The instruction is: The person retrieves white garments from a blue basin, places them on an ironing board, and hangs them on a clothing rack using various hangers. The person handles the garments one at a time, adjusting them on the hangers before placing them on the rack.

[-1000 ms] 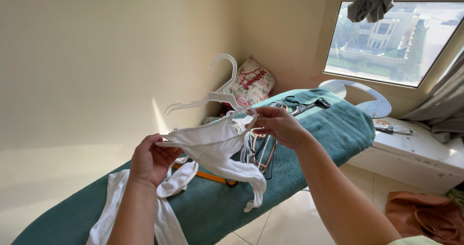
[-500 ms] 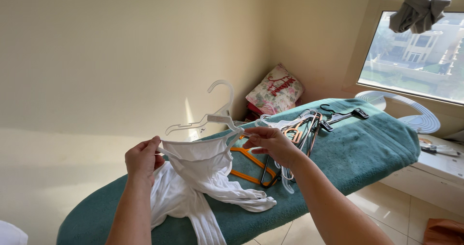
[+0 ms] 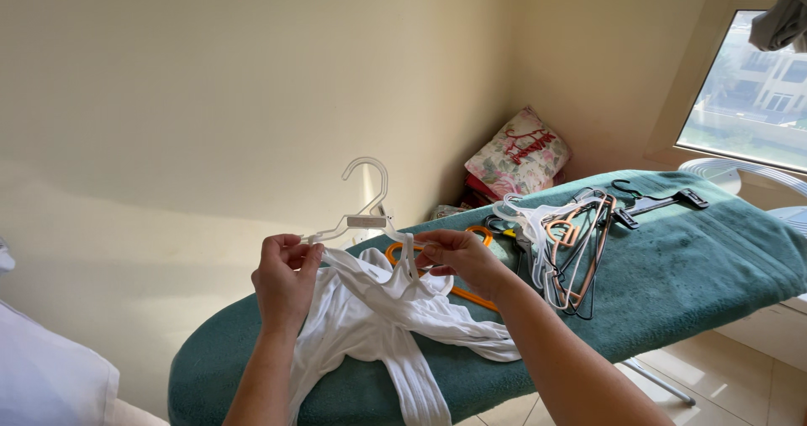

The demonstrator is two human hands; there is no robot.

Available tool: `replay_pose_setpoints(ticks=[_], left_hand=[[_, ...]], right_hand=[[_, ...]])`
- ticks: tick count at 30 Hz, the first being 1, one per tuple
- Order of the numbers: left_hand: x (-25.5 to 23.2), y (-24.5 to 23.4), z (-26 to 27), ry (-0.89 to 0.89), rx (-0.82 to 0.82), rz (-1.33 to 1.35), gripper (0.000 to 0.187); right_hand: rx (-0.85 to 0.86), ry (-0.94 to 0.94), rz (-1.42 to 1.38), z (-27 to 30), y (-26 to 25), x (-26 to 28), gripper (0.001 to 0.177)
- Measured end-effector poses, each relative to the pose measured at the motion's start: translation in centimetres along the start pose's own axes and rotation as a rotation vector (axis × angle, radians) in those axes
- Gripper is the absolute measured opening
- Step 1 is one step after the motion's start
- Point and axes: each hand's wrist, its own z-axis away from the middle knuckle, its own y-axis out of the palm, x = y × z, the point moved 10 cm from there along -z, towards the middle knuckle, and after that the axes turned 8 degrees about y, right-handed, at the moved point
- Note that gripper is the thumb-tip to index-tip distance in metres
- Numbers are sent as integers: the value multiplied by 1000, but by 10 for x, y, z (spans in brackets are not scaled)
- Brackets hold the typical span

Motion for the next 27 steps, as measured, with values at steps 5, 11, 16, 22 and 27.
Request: replay_pose_setpoints(ticks=[5, 11, 16, 22, 27], left_hand=[[39, -24, 5, -165, -64, -53, 20], [-7, -65, 1, 331, -186, -502, 41], [-17, -44, -5, 511, 40, -603, 36], [17, -41, -19, 198, 206, -262, 30], [5, -60, -45, 287, 162, -309, 31]], right_hand=[[57, -24, -104, -15, 26, -7, 31], [39, 8, -36, -25, 44, -7, 32], [89, -35, -13, -29, 68, 3, 34], [77, -36, -68, -28, 86, 11, 38], [73, -87, -166, -47, 104, 15, 26]])
